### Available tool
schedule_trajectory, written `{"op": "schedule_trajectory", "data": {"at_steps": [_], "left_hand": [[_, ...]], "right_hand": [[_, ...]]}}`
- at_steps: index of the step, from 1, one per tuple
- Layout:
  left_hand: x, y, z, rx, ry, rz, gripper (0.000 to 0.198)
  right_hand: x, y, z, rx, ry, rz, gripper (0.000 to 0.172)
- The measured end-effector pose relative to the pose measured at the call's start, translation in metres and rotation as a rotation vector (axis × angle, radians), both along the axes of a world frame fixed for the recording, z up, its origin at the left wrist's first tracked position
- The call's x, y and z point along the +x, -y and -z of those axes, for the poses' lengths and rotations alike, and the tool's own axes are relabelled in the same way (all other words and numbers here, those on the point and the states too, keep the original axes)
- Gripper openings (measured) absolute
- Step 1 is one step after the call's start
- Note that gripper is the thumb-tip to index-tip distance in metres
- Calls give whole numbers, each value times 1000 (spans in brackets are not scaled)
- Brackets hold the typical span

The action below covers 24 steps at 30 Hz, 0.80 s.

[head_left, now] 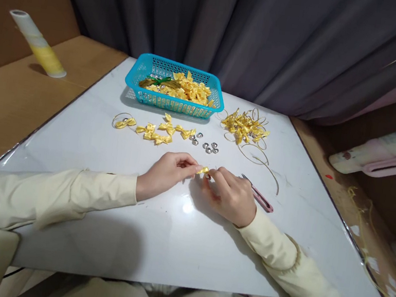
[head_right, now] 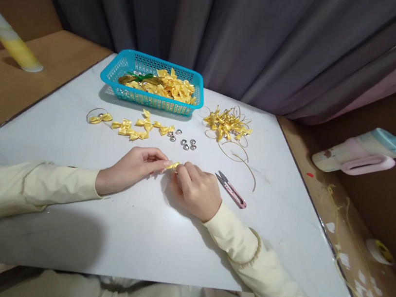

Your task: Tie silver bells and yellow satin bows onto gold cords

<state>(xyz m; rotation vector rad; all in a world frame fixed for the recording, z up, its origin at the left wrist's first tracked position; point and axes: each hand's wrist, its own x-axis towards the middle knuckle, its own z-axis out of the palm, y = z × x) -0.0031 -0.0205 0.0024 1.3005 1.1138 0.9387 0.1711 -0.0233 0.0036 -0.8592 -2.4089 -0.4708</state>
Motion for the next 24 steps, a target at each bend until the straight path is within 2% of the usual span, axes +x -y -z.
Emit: {"op": "schedule_trajectory", "data": {"at_steps": [5, 8, 10, 11, 13, 15, 17, 21, 24], "left_hand": [[0, 0, 1, 34, 2, 26, 16], [-1, 1, 1, 36, 9, 62, 16], [-1, 1, 1, 33, 19, 73, 16], [-1, 1, 2, 33, 25, 75, 16], [-2, 0, 2, 37, 38, 76, 15], [-2, 0, 2, 44, 55, 85, 16], [-3, 0, 1, 50, 66, 96, 17], [-4, 1, -1, 48, 60, 97, 18], [-4, 2, -1, 26, 54, 110, 18]], "right_hand": [[3, 2, -9, -222, -233, -98, 9], [13, -10, -17, -404, -437, 8, 7], [22, -21, -22, -680, -519, 71, 8], [25, -26, -24, -897, -530, 65, 13], [29, -32, -25, -1362, -512, -2, 27], [27, -33, -24, -1674, -495, -80, 38], [23, -29, -23, -1766, -508, -111, 40], [17, -24, -22, -1695, -441, -117, 31], [20, -27, -23, -1650, -371, -140, 36]]}}
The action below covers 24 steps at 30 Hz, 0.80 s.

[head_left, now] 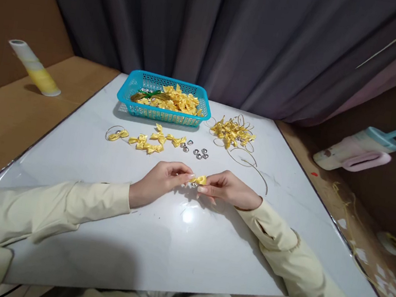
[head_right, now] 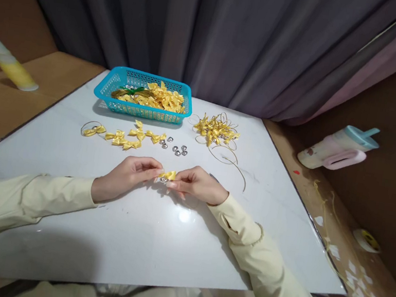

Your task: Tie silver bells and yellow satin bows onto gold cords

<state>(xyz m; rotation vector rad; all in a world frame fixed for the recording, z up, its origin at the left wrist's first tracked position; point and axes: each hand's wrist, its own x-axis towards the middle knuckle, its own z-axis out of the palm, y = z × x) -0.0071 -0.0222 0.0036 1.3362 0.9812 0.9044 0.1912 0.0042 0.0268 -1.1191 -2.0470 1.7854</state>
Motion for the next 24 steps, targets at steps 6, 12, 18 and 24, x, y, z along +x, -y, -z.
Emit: {"op": "schedule_trajectory", "data": {"at_steps": [6, 12, 18, 24], "left_hand": [[-1, 2, 1, -39, 9, 72, 20], [-2, 2, 1, -66, 1, 137, 23], [-2, 1, 1, -69, 0, 131, 23], [-2, 3, 2, -83, 0, 154, 23]], "right_hand": [[6, -6, 3, 45, -38, -13, 37], [4, -5, 7, 20, -55, 95, 27], [-10, 3, 15, 35, -17, 343, 18], [-16, 9, 18, 146, 15, 407, 17]]}}
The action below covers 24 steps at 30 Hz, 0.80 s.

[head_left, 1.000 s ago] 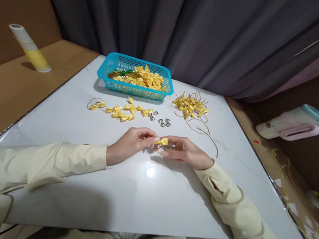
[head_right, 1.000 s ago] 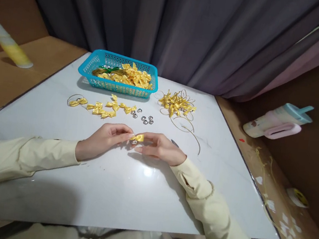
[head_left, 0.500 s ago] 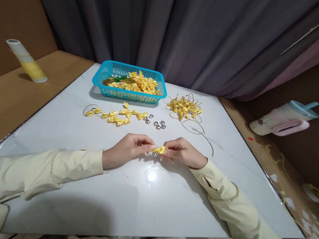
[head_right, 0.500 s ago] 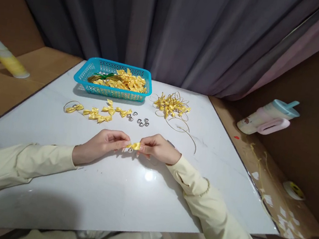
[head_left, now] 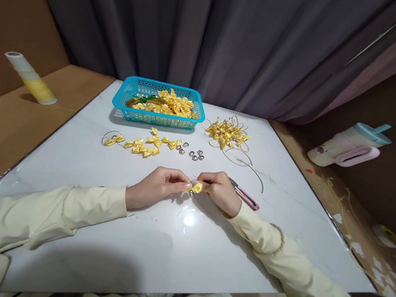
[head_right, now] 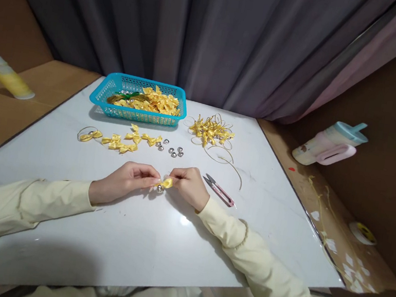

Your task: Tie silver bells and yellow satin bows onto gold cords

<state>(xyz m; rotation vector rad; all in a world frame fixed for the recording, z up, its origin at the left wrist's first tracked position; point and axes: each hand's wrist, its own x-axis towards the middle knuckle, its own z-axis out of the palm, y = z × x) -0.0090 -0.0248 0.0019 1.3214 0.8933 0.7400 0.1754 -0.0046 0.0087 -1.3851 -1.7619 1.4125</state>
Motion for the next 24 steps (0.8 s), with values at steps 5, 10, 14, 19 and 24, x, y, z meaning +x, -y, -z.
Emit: {"op": "schedule_trajectory", "data": {"at_steps": [5, 10, 14, 19, 24], "left_hand": [[1, -1, 3, 39, -38, 5, 23], [3, -1, 4, 65, -70, 53, 25], [3, 2, 4, 111, -53, 10, 22], [2, 5, 3, 231, -80, -108, 21], [2, 4, 5, 294, -86, -168, 22]], "right_hand": [[3, -3, -3, -24, -12, -31, 27], [4, -4, -7, -68, -182, -35, 40], [4, -3, -10, -192, -216, 8, 51], [3, 3, -16, -319, -222, -117, 50], [-2, 11, -16, -370, -310, -114, 36]]}}
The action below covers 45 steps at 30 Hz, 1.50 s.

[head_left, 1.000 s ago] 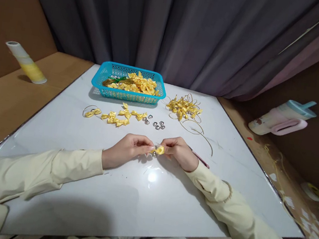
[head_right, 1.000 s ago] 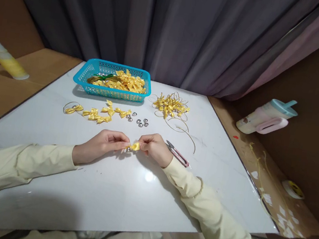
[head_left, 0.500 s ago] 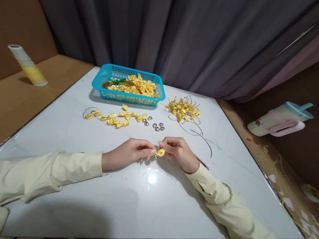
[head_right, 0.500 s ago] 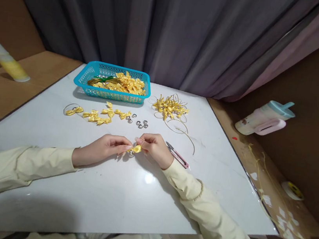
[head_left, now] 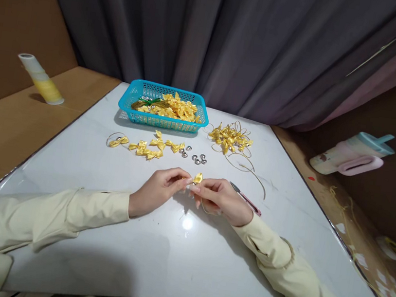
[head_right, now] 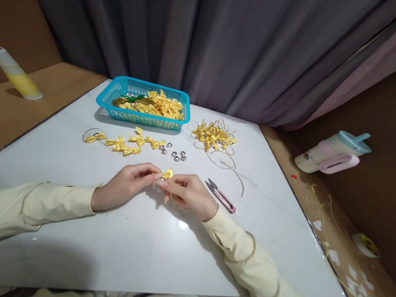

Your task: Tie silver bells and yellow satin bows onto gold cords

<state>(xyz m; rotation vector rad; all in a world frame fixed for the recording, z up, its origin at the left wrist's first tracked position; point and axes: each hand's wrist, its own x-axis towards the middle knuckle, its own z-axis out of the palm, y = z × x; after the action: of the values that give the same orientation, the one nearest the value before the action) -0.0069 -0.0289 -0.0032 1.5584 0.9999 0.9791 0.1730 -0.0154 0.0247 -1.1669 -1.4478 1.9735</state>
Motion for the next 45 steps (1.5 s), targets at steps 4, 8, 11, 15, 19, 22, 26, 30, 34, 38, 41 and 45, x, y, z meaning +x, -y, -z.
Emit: {"op": "schedule_trajectory", "data": {"at_steps": [4, 8, 11, 15, 19, 22, 26, 30, 34, 38, 41, 45], "left_hand": [[-1, -2, 2, 32, -10, -15, 21], [-1, -1, 3, 87, -46, -37, 21], [-1, 1, 2, 142, -99, -41, 20], [-2, 3, -1, 214, -160, -39, 19], [-2, 4, -2, 254, -188, -38, 18], [-2, 3, -2, 243, -173, -35, 17], [-1, 0, -2, 106, -83, 6, 18], [0, -1, -4, -72, 26, 54, 20], [0, 0, -5, -164, 74, 105, 23], [0, 1, -5, -187, 86, 157, 24], [1, 1, -6, -207, 76, 197, 23], [0, 3, -6, -211, 72, 224, 20]], "right_hand": [[-2, 2, 3, -11, -43, 12, 35], [-1, 1, 5, -45, -89, 8, 34], [-1, 1, 3, -92, -90, 24, 31], [-1, 0, 1, -129, -87, 22, 27], [-1, 0, 0, -134, -91, 5, 26], [-1, 0, 1, -102, -79, -2, 27], [7, -6, 3, -9, -6, -67, 32], [22, -19, 2, 54, 107, -173, 36], [32, -26, 0, 145, 142, -241, 36], [32, -26, 2, 183, 148, -256, 34], [28, -25, 5, 176, 175, -224, 30], [23, -22, 9, 176, 192, -176, 23]]}}
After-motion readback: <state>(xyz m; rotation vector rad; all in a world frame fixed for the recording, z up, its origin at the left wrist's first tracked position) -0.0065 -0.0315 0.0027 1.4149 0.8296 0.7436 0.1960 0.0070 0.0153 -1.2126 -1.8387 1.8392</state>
